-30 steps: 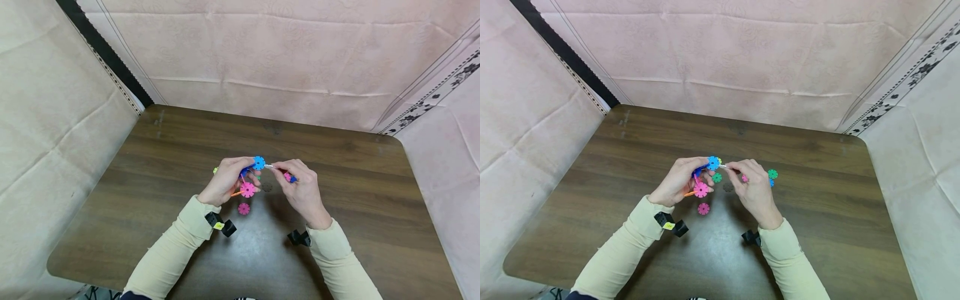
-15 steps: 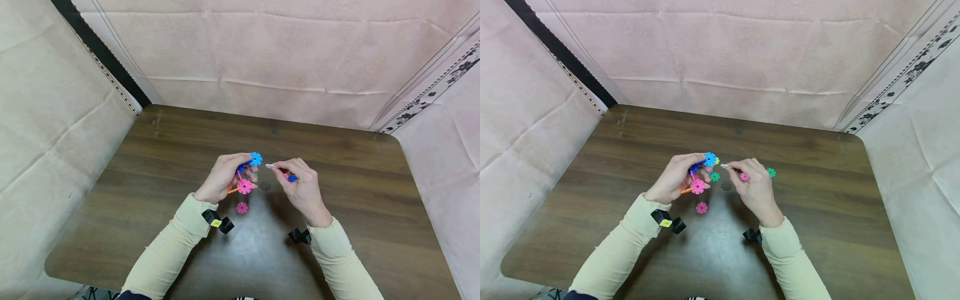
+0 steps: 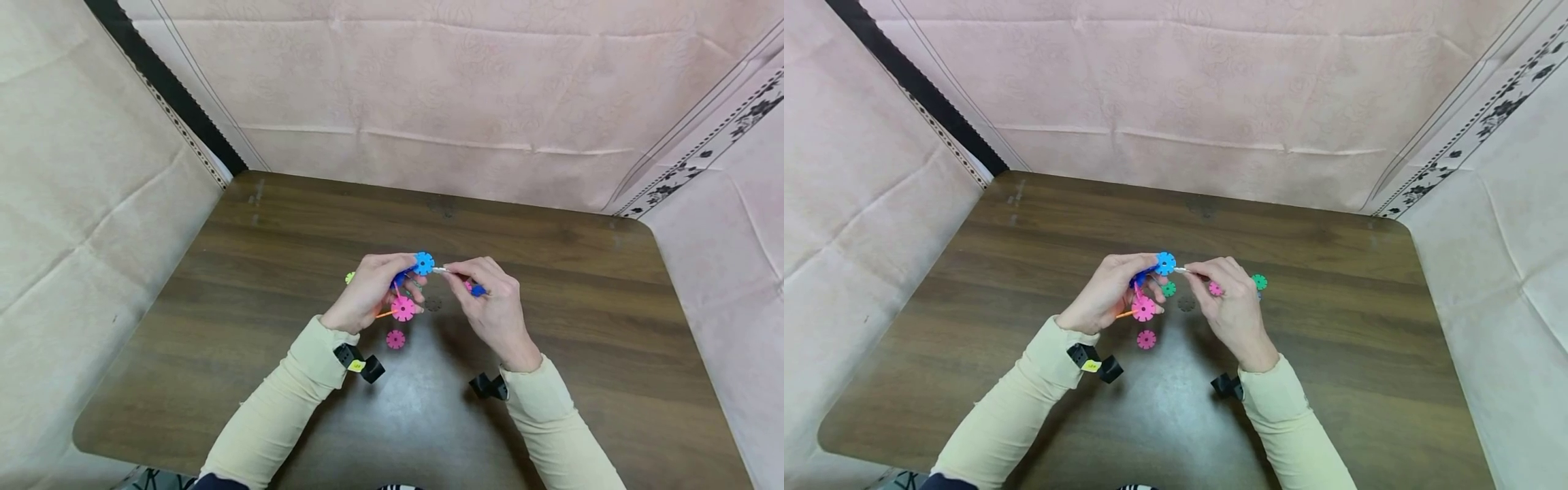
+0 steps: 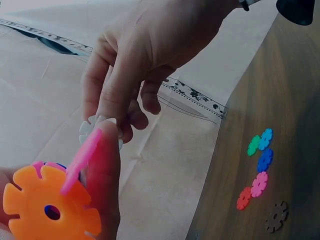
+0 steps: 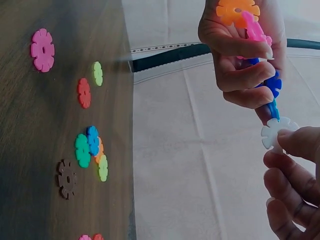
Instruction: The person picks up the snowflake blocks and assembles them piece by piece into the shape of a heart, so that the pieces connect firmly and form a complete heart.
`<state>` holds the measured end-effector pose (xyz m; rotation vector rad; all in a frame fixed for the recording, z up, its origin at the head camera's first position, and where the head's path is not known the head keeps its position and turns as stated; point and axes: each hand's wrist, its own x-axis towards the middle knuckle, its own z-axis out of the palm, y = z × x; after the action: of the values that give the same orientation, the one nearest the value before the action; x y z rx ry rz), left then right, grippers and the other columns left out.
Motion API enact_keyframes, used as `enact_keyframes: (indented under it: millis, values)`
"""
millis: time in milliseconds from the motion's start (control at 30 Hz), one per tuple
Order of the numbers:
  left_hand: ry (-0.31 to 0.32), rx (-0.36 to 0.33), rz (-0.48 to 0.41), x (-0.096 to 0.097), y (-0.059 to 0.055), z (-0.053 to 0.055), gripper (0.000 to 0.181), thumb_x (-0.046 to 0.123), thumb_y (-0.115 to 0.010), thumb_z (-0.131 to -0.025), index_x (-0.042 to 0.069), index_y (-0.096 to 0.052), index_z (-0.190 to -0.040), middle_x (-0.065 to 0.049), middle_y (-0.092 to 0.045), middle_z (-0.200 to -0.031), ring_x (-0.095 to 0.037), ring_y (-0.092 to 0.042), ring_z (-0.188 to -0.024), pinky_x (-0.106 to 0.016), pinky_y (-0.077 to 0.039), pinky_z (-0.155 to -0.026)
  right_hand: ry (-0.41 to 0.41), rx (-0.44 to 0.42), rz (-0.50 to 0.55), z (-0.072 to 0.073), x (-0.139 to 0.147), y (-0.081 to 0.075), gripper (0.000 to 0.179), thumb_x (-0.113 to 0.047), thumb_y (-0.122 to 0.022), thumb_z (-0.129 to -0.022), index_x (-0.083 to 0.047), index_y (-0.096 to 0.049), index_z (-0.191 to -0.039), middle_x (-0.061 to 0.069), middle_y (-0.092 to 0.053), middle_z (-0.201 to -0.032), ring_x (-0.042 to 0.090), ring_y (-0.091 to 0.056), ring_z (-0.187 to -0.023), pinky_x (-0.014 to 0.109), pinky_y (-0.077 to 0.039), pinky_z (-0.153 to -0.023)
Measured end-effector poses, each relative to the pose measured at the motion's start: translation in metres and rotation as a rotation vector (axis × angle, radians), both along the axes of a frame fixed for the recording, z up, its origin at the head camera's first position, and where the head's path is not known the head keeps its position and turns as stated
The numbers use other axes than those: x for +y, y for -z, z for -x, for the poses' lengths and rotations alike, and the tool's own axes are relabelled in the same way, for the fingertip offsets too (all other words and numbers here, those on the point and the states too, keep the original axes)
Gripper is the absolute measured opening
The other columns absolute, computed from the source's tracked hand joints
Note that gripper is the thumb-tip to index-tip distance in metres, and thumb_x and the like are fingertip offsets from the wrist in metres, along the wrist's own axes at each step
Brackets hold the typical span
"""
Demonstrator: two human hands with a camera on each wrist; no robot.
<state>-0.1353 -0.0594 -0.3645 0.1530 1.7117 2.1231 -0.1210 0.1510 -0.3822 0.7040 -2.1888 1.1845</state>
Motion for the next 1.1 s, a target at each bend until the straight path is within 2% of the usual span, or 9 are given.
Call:
enact_keyframes:
  millis: [167, 500, 633, 700, 733, 833, 933, 1100]
  values:
    - [0.007, -0.005, 0.017, 0.001, 0.001, -0.001, 0.029, 0.025, -0.057, -0.099, 0.000, -0.067, -0.112, -0.015, -0.069, -0.090, -0.021, -0.071, -0.068, -0.018, -0.036, -0.043, -0.004, -0.011, -0.002, -0.001, 0.000, 0.002, 0.018, -0.010, -0.079, -0.081, -0.010, -0.076, -0.098, -0.006, -0.069, -0.090, 0.008, -0.057, -0.080, 0.028, -0.052, -0.057]
    - [0.025, 0.031, 0.019, 0.005, 0.005, -0.002, 0.030, 0.025, -0.056, -0.099, -0.003, -0.070, -0.100, -0.018, -0.066, -0.085, -0.018, -0.068, -0.061, -0.019, -0.042, -0.043, -0.048, -0.017, -0.008, 0.000, -0.001, 0.001, 0.020, -0.004, -0.078, -0.079, -0.006, -0.075, -0.099, -0.001, -0.068, -0.087, 0.010, -0.058, -0.074, 0.014, -0.049, -0.064]
    - [0.034, 0.015, -0.016, 0.006, 0.007, -0.001, 0.031, 0.024, -0.055, -0.100, -0.005, -0.068, -0.103, -0.016, -0.066, -0.085, -0.019, -0.068, -0.060, -0.020, -0.047, -0.045, -0.056, -0.022, 0.015, 0.001, -0.002, 0.002, 0.019, -0.004, -0.078, -0.078, -0.006, -0.076, -0.097, -0.001, -0.068, -0.085, 0.010, -0.058, -0.071, 0.013, -0.048, -0.062]
    - [0.039, 0.002, -0.037, 0.006, 0.008, -0.001, 0.033, 0.023, -0.053, -0.101, -0.007, -0.065, -0.108, -0.016, -0.066, -0.088, -0.019, -0.068, -0.061, -0.022, -0.051, -0.049, -0.064, -0.045, 0.020, 0.001, -0.002, 0.002, 0.020, -0.005, -0.078, -0.079, -0.006, -0.076, -0.098, -0.001, -0.069, -0.086, 0.010, -0.059, -0.071, 0.015, -0.049, -0.061]
    - [0.034, -0.005, -0.040, 0.006, 0.009, -0.001, 0.033, 0.023, -0.053, -0.101, -0.007, -0.064, -0.109, -0.016, -0.066, -0.089, -0.019, -0.069, -0.062, -0.021, -0.050, -0.049, -0.071, -0.063, 0.017, 0.002, -0.002, 0.003, 0.022, -0.005, -0.079, -0.079, -0.006, -0.075, -0.101, 0.000, -0.069, -0.088, 0.011, -0.060, -0.073, 0.018, -0.051, -0.061]
    - [0.023, -0.035, -0.061, 0.007, 0.012, -0.001, 0.032, 0.023, -0.051, -0.102, -0.004, -0.063, -0.113, -0.016, -0.067, -0.092, -0.019, -0.069, -0.064, -0.017, -0.042, -0.045, -0.065, -0.185, -0.022, 0.006, 0.003, 0.005, 0.037, -0.010, -0.080, -0.080, -0.009, -0.070, -0.115, 0.001, -0.069, -0.097, 0.015, -0.063, -0.081, 0.028, -0.055, -0.068]
    - [-0.008, -0.057, -0.081, 0.006, 0.015, 0.000, 0.030, 0.023, -0.050, -0.102, -0.002, -0.063, -0.112, -0.013, -0.068, -0.092, -0.018, -0.070, -0.065, -0.018, -0.028, -0.040, 0.000, -0.357, -0.086, 0.014, 0.015, 0.013, 0.045, -0.015, -0.080, -0.082, -0.009, -0.063, -0.124, 0.002, -0.068, -0.101, 0.018, -0.063, -0.087, 0.039, -0.055, -0.075]
    - [-0.049, -0.073, -0.113, 0.003, 0.018, -0.001, 0.030, 0.023, -0.051, -0.101, -0.001, -0.064, -0.114, -0.010, -0.069, -0.089, -0.016, -0.070, -0.064, -0.017, -0.026, -0.038, 0.170, -0.654, -0.256, 0.028, 0.037, 0.040, 0.030, -0.019, -0.073, -0.089, -0.002, -0.064, -0.111, 0.010, -0.061, -0.096, 0.024, -0.055, -0.087, 0.039, -0.049, -0.072]
